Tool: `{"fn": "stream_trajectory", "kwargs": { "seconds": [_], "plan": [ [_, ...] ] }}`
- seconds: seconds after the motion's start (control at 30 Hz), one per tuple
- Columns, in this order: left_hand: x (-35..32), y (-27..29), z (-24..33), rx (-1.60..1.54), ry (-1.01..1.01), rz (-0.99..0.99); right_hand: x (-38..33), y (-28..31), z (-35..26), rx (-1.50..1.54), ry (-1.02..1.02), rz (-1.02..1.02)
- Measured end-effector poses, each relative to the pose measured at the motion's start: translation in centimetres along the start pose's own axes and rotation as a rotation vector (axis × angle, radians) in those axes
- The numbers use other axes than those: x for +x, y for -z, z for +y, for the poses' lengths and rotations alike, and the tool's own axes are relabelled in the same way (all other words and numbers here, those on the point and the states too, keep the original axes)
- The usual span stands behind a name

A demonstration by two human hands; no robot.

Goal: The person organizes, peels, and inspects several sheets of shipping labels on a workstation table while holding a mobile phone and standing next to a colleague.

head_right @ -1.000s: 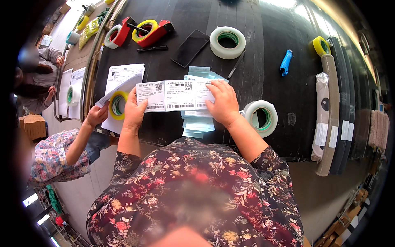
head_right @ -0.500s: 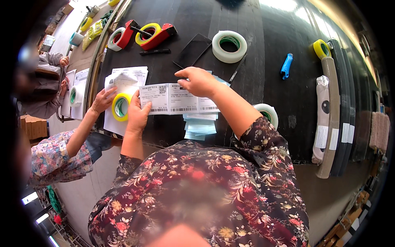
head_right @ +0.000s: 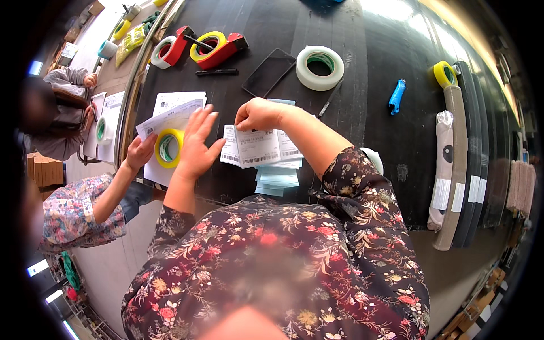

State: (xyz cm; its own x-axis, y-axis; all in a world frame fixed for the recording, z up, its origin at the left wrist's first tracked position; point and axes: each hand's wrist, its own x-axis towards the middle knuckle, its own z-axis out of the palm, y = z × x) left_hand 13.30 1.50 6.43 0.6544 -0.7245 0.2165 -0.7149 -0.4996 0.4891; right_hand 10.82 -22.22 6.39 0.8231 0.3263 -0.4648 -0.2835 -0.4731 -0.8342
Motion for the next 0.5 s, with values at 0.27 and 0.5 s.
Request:
{"fn": "stream_trajectory", "kwargs": {
  "seconds": [0.27,0.5],
  "plan": [
    [3.0,-0.4,-0.2,0.006,0.122,-0.459,-0.1,-0.9,0.5,-0.076,0.054,0.051],
    [3.5,-0.5,0.0,-0.16,0.298,-0.5,0.1,-1.5,0.7,-0.129,0.085,0.091]
  ]
}}
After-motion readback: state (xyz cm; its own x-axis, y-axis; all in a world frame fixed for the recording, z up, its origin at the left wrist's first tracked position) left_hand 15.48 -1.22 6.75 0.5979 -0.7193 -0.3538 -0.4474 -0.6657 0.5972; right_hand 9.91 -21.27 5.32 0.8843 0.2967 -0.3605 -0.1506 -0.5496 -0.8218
